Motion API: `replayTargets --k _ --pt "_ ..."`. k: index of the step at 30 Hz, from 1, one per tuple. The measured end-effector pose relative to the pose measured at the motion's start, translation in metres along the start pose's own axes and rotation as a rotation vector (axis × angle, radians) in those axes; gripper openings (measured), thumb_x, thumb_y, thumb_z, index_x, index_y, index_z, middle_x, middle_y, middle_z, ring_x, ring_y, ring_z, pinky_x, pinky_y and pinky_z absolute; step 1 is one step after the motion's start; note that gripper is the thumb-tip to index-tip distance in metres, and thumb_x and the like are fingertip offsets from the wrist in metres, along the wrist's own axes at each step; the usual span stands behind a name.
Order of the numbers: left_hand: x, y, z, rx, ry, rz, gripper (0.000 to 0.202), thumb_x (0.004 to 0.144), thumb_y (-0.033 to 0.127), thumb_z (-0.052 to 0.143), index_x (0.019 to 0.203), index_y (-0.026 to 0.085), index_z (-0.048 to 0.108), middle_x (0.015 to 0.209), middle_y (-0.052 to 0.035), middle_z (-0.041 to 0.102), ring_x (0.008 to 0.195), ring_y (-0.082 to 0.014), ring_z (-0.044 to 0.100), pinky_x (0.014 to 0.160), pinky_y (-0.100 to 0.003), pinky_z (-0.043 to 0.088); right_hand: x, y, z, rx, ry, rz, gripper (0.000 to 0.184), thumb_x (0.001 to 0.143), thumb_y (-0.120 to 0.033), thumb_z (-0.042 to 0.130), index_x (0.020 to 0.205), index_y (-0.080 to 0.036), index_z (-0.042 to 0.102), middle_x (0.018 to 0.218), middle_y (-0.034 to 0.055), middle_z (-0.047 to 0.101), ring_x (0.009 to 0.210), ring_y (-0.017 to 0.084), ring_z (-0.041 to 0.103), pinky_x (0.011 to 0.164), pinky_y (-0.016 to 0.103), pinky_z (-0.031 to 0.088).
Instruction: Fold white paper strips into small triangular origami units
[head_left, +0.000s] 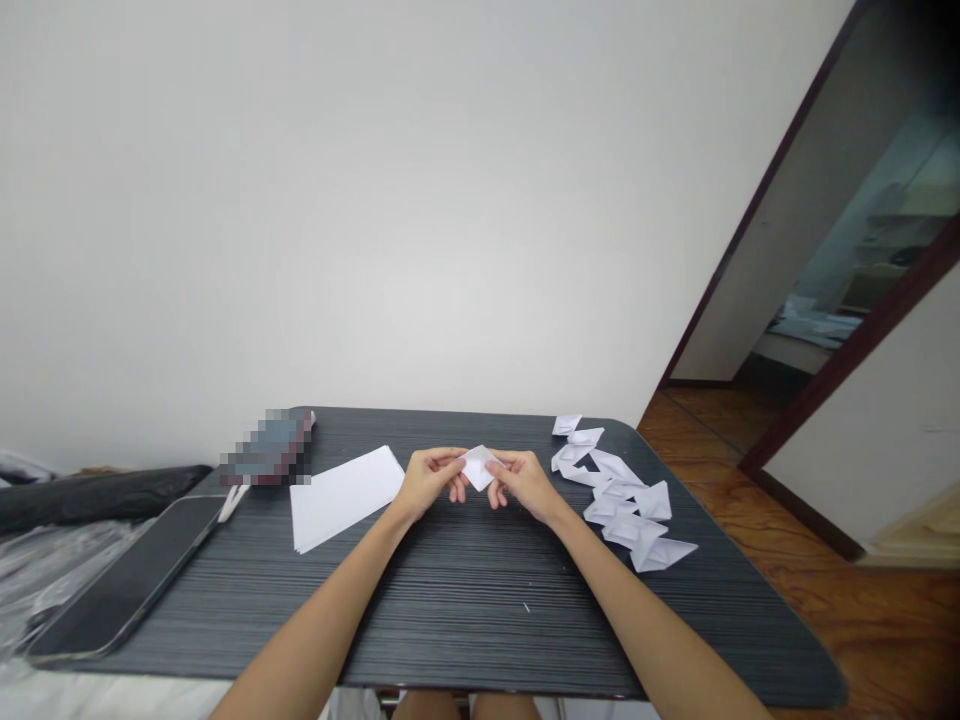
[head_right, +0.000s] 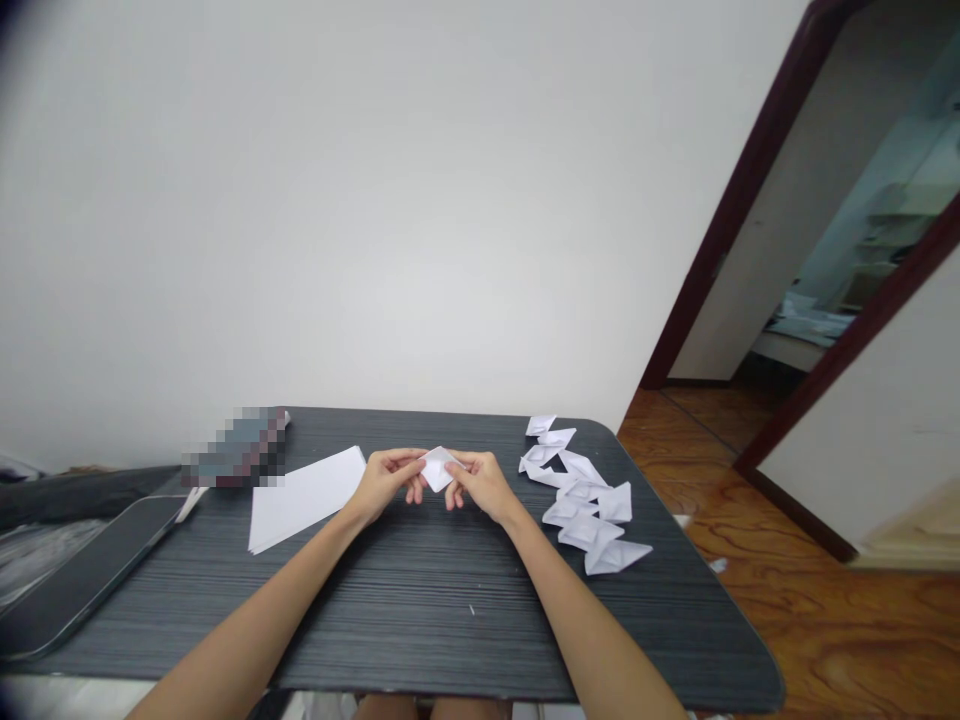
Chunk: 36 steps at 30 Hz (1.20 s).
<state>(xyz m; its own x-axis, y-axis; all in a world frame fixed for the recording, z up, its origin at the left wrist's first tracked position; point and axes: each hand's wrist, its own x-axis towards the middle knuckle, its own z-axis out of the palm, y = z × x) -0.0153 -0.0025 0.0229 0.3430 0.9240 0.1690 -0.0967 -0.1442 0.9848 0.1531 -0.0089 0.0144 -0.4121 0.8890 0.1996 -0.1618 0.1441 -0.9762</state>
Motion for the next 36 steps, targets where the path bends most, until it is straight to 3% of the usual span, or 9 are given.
replayTargets --k 5,11,23,28,31,33,36 --pt "-0.003 0.001 -0.002 -0.146 -0.013 -0.004 0.032 0.065 0.029 0.063 0.087 0.006 0.061 0.057 -0.0053 0.062 0.045 -0.0139 0.058 0.047 -0.025 0.046 -0.003 -0.007 0.0 0.168 -0.006 0.007 0.032 0.067 -0.028 0.061 0.095 -0.012 0.061 0.049 0.0014 0.059 0.042 0.011 0.054 0.042 0.022 0.037" --pt "-0.006 0.002 -0.003 -0.21 -0.047 -0.027 0.03 0.062 0.026 0.066 0.085 0.006 0.061 0.068 -0.0084 0.066 0.056 -0.0174 0.062 0.061 -0.032 0.05 -0.005 -0.011 -0.004 0.174 -0.064 -0.028 0.023 0.069 -0.026 0.06 0.087 -0.012 0.064 0.054 0.0038 0.062 0.048 0.012 0.057 0.045 0.022 0.038" --pt "-0.01 0.011 -0.004 -0.122 -0.087 -0.027 0.022 0.063 0.027 0.064 0.072 0.007 0.058 0.063 -0.0075 0.066 0.058 -0.0198 0.063 0.058 -0.029 0.05 -0.006 -0.013 -0.004 -0.017 -0.11 -0.047 0.012 0.071 -0.018 0.052 0.073 -0.011 0.061 0.05 0.0024 0.062 0.045 0.01 0.054 0.046 0.021 0.038" --pt "-0.008 0.008 -0.004 -0.025 -0.133 -0.1 0.034 0.067 0.035 0.06 0.085 0.006 0.056 0.062 -0.0089 0.065 0.054 -0.0198 0.063 0.054 -0.029 0.051 -0.009 -0.016 -0.006 -0.155 -0.13 -0.06 0.015 0.071 -0.015 0.048 0.071 -0.011 0.062 0.052 0.002 0.06 0.047 0.009 0.053 0.051 0.023 0.04" --pt "-0.006 0.003 -0.006 0.027 -0.148 -0.116 0.035 0.066 0.036 0.061 0.082 0.005 0.056 0.065 -0.0109 0.066 0.058 -0.021 0.064 0.058 -0.031 0.051 -0.01 -0.017 -0.008 -0.216 -0.145 -0.072 0.016 0.072 -0.015 0.048 0.069 -0.011 0.062 0.055 0.0023 0.06 0.051 0.01 0.053 0.054 0.024 0.041" --pt "-0.006 0.0 -0.007 0.078 -0.122 -0.085 0.033 0.067 0.036 0.06 0.08 0.006 0.057 0.066 -0.0105 0.066 0.06 -0.021 0.064 0.06 -0.031 0.051 -0.01 -0.018 -0.008 -0.225 -0.146 -0.07 0.015 0.072 -0.017 0.049 0.072 -0.011 0.062 0.06 0.0034 0.06 0.054 0.01 0.054 0.055 0.024 0.042" --pt "-0.007 -0.002 -0.008 0.18 -0.08 -0.02 0.031 0.069 0.036 0.057 0.08 0.007 0.058 0.067 -0.0095 0.067 0.06 -0.0205 0.064 0.061 -0.03 0.051 -0.008 -0.018 -0.009 -0.164 -0.094 -0.046 0.021 0.072 -0.021 0.051 0.091 -0.012 0.056 0.066 0.0041 0.062 0.055 0.011 0.056 0.053 0.024 0.042"
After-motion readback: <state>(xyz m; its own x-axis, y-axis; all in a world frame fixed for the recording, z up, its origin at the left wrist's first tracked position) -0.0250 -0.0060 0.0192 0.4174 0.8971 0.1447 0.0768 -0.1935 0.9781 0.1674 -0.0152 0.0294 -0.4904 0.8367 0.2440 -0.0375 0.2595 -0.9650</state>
